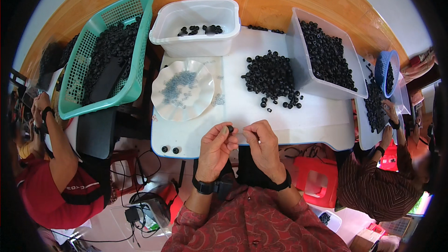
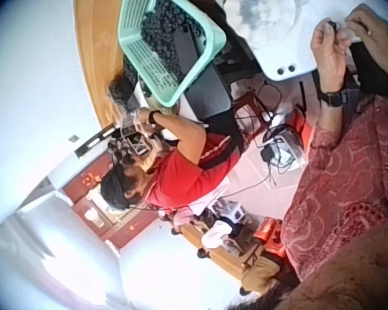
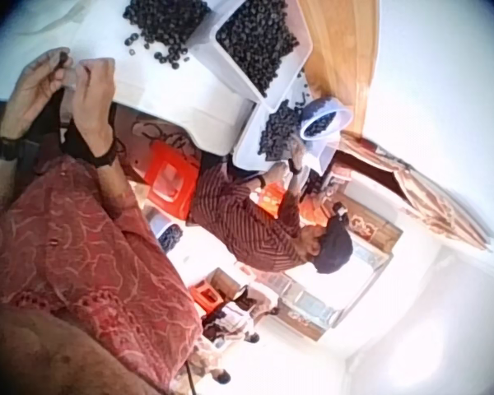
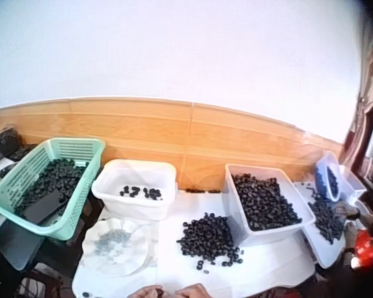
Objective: Sorting small black rubber rings/washers into containers at a table.
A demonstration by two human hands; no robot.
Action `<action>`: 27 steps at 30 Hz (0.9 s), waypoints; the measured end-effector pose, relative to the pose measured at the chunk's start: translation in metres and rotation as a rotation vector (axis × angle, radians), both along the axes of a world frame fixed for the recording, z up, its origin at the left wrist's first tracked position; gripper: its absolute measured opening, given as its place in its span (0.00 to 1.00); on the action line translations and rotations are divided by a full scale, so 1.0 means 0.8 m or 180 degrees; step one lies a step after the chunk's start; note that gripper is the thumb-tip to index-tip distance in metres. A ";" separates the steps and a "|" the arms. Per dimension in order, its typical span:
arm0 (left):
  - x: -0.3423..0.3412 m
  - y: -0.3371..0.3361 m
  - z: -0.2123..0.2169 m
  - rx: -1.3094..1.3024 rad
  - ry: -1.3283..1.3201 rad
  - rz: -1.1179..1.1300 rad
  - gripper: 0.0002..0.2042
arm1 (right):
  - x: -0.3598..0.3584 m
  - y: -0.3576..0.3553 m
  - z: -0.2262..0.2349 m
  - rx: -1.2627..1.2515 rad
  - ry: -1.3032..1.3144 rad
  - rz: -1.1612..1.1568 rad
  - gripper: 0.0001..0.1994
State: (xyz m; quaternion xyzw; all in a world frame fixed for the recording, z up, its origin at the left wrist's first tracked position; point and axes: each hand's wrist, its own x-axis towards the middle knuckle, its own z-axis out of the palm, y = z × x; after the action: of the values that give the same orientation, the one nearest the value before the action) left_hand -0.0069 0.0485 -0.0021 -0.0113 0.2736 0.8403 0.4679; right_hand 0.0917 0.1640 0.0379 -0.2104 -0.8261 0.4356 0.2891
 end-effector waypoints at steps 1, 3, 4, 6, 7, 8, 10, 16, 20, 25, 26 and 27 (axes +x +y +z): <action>0.000 0.001 0.000 0.0048 -0.0042 0.0031 0.10 | 0.001 -0.001 0.002 -0.0001 0.0000 -0.0006 0.02; 0.001 0.002 0.000 0.0051 -0.0051 0.0052 0.10 | 0.002 -0.004 0.003 -0.0032 0.0083 0.0123 0.03; 0.002 0.003 0.001 0.0056 -0.0060 0.0078 0.10 | 0.002 -0.004 0.003 -0.0036 0.0084 0.0122 0.03; 0.006 0.005 0.008 0.0005 -0.0077 0.0141 0.11 | 0.002 -0.006 0.003 -0.0067 0.0069 0.0166 0.03; 0.008 0.006 0.011 -0.0042 -0.0096 0.0203 0.11 | 0.002 -0.006 0.003 -0.0071 0.0069 0.0167 0.03; 0.008 0.005 0.010 -0.0045 -0.0096 0.0205 0.11 | 0.002 -0.007 0.003 -0.0087 0.0096 0.0182 0.03; 0.008 0.003 0.009 -0.0162 0.0010 0.0071 0.12 | 0.002 -0.007 0.004 -0.0104 0.0123 0.0197 0.03; 0.009 0.004 0.012 -0.0239 0.0167 0.0075 0.12 | 0.003 -0.007 0.006 -0.0064 0.0118 0.0217 0.03; 0.010 0.004 0.001 -0.0075 0.0235 0.0087 0.11 | 0.003 -0.007 0.010 -0.0042 0.0128 0.0234 0.03; 0.012 0.007 -0.001 -0.0219 0.0440 0.0113 0.10 | 0.003 -0.004 0.005 0.0004 0.0050 0.0258 0.03; 0.013 0.007 0.000 -0.0218 0.0437 0.0112 0.10 | 0.003 -0.004 0.004 0.0010 0.0066 0.0268 0.03; 0.013 0.007 0.003 -0.0332 0.0519 0.0102 0.10 | 0.003 -0.004 0.003 0.0013 0.0085 0.0281 0.03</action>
State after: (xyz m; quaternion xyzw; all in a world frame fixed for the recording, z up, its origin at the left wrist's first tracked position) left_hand 0.0033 0.0538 0.0007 0.0284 0.3539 0.8304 0.4293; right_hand 0.0940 0.1609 0.0405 -0.1673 -0.8315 0.4489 0.2811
